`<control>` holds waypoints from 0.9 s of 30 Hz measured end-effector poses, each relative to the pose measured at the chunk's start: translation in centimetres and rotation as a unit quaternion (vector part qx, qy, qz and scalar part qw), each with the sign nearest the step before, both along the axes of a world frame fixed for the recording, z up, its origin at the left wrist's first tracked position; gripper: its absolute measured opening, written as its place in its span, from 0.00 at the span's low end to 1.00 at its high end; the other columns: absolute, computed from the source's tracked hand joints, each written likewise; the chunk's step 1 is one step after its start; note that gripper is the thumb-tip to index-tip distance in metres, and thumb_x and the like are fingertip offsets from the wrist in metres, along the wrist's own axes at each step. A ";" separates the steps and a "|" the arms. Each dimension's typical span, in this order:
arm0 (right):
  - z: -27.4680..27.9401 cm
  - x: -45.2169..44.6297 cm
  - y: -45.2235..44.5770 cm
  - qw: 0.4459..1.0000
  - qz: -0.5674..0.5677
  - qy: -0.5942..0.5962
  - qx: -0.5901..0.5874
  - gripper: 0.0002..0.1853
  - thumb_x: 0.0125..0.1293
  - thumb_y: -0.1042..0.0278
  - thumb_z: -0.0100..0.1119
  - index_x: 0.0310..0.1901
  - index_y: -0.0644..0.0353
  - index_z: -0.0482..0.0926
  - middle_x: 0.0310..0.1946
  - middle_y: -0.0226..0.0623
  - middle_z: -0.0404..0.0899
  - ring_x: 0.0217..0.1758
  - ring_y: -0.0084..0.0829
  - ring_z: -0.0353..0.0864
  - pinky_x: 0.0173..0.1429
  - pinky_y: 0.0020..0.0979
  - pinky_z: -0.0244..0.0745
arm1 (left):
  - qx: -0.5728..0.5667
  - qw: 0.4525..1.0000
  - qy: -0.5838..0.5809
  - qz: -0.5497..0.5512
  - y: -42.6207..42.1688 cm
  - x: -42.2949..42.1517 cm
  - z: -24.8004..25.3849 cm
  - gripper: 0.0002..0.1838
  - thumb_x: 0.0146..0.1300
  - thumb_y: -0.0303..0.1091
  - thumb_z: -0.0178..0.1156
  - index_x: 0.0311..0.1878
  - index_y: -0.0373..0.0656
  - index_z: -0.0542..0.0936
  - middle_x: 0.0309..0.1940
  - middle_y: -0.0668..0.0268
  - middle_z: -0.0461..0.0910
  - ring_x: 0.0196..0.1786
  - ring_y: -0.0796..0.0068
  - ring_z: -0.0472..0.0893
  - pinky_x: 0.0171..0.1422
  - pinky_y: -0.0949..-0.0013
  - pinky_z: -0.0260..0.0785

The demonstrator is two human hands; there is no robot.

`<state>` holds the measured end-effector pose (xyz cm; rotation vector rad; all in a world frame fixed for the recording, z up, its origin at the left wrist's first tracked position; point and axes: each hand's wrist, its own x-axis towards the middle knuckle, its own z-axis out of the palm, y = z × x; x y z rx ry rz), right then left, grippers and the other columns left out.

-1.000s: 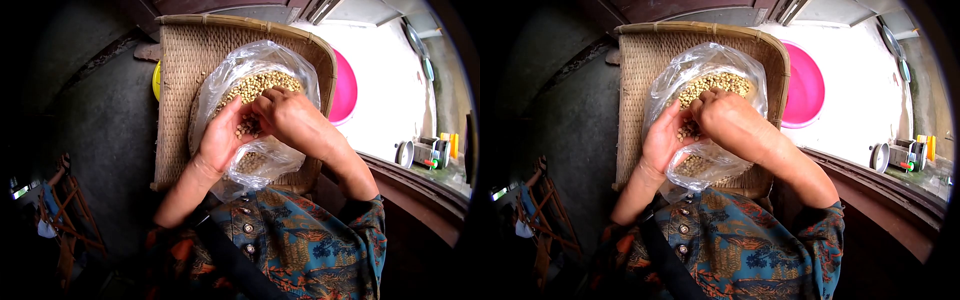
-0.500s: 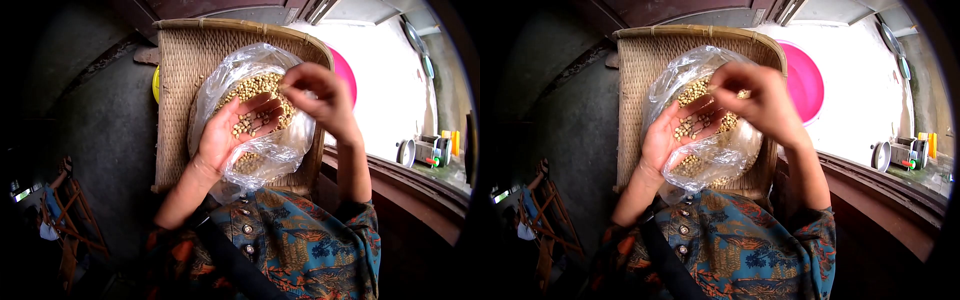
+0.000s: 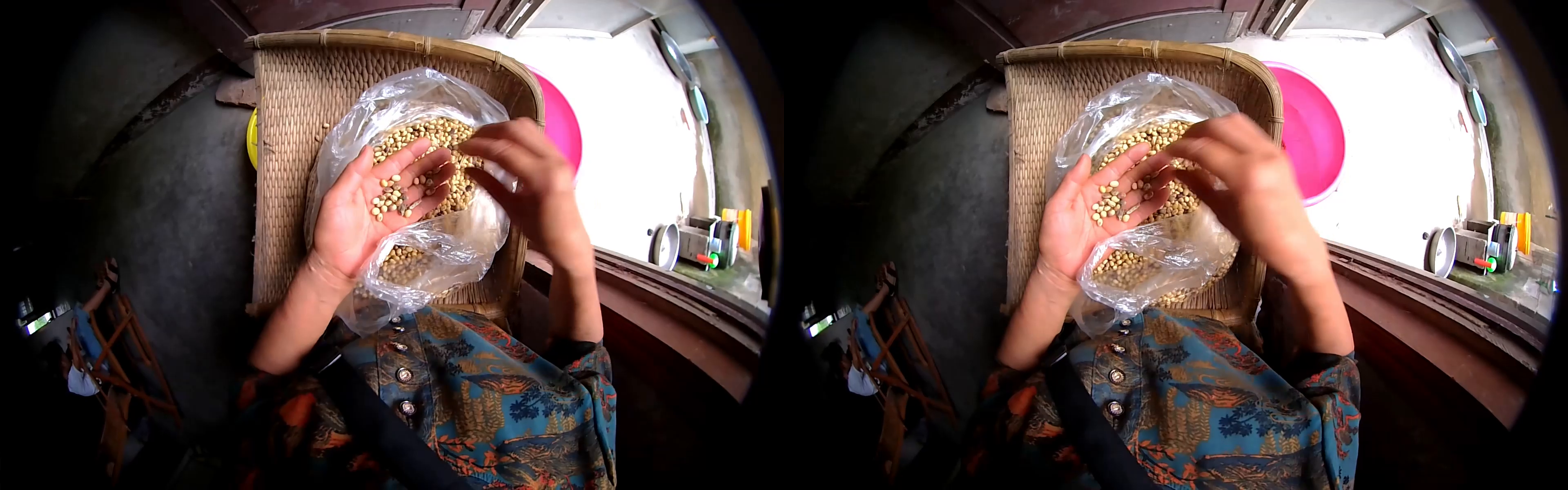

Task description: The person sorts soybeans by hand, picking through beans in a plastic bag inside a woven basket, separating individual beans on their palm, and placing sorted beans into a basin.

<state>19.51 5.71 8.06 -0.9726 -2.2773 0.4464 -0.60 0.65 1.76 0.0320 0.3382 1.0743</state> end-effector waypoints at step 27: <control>-2.1 -4.4 -0.4 0.969 0.130 -0.163 0.134 0.08 0.51 0.70 0.57 0.34 0.62 0.75 0.31 0.38 0.77 0.36 0.38 0.79 0.42 0.35 0.78 | -0.062 0.990 0.129 -0.014 -0.6 -0.4 -0.4 0.32 0.75 0.56 0.42 0.64 0.36 0.71 0.54 0.60 0.77 0.56 0.67 0.78 0.64 0.59 0.72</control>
